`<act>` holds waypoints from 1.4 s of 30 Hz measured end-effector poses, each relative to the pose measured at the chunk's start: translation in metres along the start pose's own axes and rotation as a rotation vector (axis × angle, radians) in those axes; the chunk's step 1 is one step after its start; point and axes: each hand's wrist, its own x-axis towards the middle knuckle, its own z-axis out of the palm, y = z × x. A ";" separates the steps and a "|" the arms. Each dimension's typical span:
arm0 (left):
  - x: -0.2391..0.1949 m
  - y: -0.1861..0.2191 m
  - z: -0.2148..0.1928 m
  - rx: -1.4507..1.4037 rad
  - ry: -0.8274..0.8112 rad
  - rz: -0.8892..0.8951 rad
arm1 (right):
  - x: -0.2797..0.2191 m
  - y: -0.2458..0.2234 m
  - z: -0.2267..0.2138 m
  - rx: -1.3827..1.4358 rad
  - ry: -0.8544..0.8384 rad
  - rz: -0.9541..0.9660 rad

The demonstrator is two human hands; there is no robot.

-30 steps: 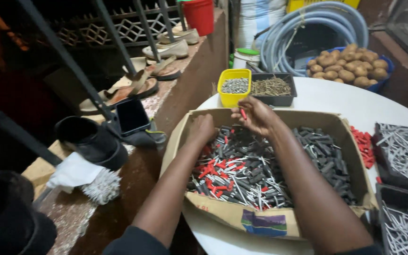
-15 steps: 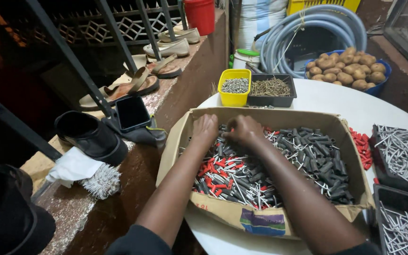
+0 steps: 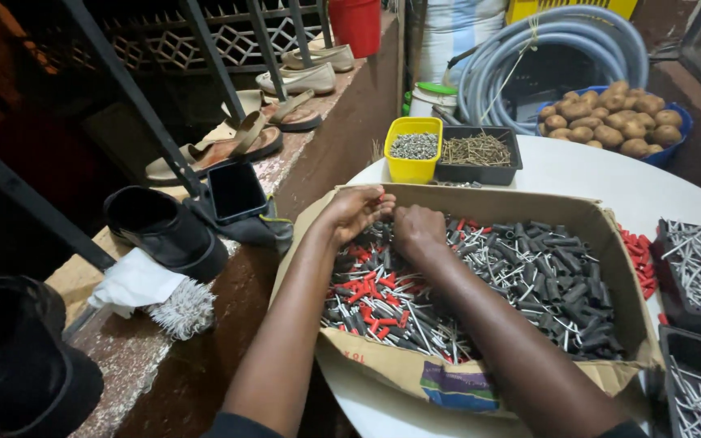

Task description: The person sorts a mixture of red and black plastic fasteners from a cardboard box. They separate the red plastic caps from the metal nails and place the caps into a black tray on the table.

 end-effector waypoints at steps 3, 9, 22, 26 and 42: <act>0.004 -0.007 -0.010 0.059 0.052 -0.029 | 0.007 -0.002 -0.005 0.002 -0.131 0.056; 0.037 -0.027 -0.032 0.145 0.143 -0.063 | -0.012 0.010 -0.065 0.585 -0.207 0.325; -0.022 0.005 0.011 0.102 -0.036 -0.195 | 0.002 0.021 -0.075 1.140 -0.116 0.309; -0.035 0.004 0.013 0.623 0.208 0.116 | 0.006 0.025 -0.046 0.275 -0.231 0.228; 0.001 -0.041 -0.001 1.163 -0.006 -0.020 | -0.012 0.021 -0.104 0.492 -0.489 0.289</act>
